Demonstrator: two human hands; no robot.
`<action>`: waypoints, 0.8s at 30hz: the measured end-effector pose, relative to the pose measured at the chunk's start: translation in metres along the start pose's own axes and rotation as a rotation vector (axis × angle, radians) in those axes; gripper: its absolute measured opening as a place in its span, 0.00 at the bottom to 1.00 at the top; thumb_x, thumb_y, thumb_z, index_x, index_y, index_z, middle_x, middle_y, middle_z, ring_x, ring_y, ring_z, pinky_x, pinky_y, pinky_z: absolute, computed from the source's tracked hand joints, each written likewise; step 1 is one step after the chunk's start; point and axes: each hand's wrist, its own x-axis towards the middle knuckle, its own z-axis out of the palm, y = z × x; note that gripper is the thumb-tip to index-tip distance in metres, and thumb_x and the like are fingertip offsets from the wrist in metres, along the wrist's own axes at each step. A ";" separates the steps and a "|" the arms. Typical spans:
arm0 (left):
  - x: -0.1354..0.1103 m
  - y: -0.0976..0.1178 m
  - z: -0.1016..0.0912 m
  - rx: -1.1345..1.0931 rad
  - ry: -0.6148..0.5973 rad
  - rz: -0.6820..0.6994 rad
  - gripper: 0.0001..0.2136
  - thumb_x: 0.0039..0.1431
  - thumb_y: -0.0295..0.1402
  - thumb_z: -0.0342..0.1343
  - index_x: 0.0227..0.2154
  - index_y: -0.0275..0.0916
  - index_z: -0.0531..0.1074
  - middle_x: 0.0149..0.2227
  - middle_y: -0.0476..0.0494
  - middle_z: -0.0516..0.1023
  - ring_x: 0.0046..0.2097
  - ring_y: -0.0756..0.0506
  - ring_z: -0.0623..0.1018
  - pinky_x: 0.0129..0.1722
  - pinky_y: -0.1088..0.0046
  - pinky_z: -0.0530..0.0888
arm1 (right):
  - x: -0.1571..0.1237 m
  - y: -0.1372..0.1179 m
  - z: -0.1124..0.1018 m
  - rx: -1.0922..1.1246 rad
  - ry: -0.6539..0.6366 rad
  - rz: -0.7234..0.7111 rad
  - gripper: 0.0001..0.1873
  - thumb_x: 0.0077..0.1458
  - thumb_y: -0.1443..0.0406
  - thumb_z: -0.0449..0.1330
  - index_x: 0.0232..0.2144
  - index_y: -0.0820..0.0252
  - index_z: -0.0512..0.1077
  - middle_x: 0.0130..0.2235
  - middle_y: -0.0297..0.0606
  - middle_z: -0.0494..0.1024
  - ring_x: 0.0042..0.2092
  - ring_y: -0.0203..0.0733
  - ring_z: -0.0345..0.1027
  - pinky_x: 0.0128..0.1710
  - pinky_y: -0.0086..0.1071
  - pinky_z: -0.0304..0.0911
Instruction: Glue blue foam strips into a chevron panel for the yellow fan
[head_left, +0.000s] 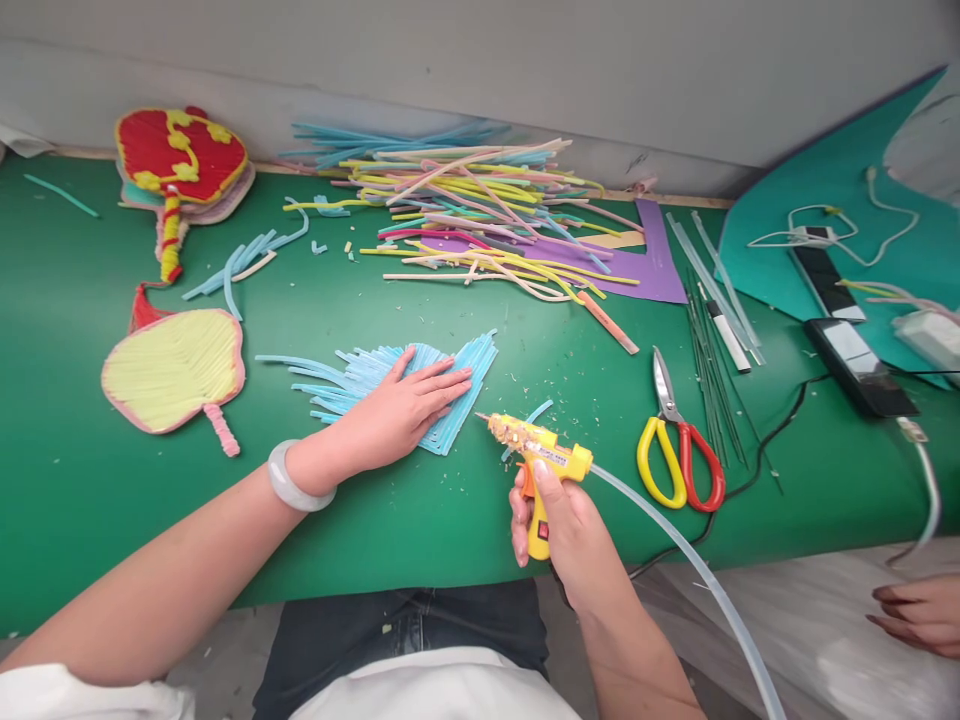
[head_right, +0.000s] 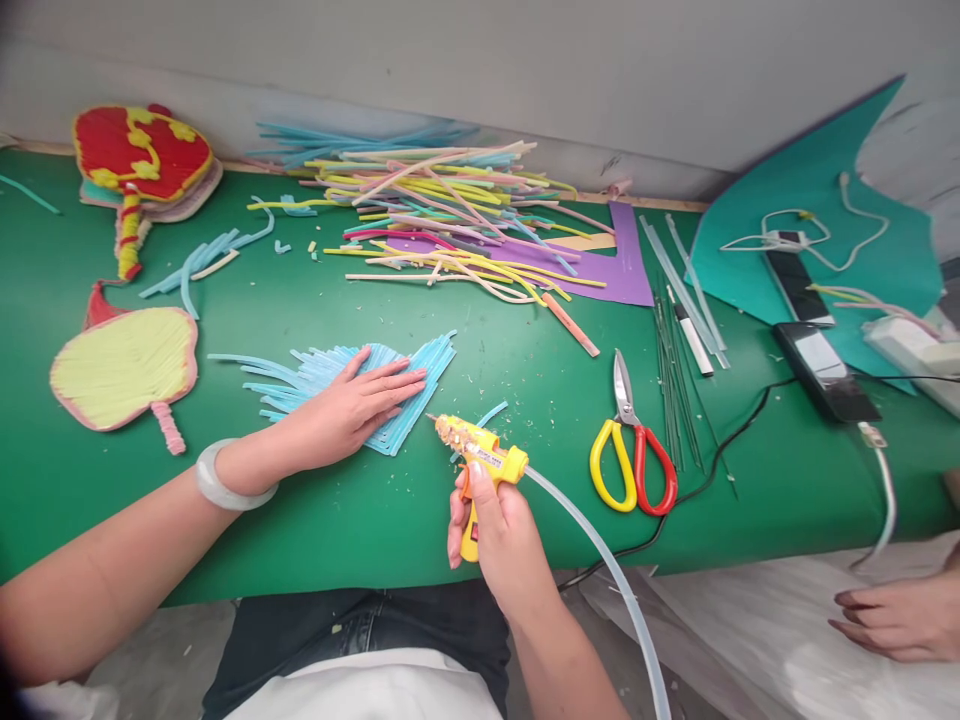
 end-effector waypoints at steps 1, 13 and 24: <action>0.000 0.000 0.000 -0.002 0.001 0.001 0.21 0.73 0.33 0.36 0.65 0.44 0.60 0.67 0.44 0.63 0.70 0.42 0.56 0.69 0.45 0.43 | 0.003 -0.001 0.000 -0.008 0.007 -0.018 0.29 0.53 0.38 0.57 0.32 0.59 0.65 0.23 0.26 0.67 0.16 0.29 0.61 0.15 0.25 0.60; 0.000 0.000 -0.001 -0.007 -0.001 0.005 0.21 0.73 0.32 0.36 0.65 0.45 0.59 0.67 0.44 0.62 0.70 0.42 0.56 0.69 0.44 0.43 | 0.017 -0.007 0.004 -0.020 0.023 -0.049 0.28 0.52 0.39 0.59 0.31 0.57 0.65 0.23 0.26 0.67 0.17 0.31 0.61 0.16 0.27 0.61; 0.000 0.000 0.000 -0.002 0.002 0.004 0.21 0.73 0.33 0.37 0.65 0.44 0.60 0.67 0.45 0.62 0.70 0.41 0.56 0.69 0.45 0.43 | 0.013 -0.003 0.004 -0.076 -0.004 -0.019 0.29 0.53 0.38 0.57 0.30 0.58 0.64 0.21 0.24 0.66 0.16 0.30 0.62 0.15 0.26 0.59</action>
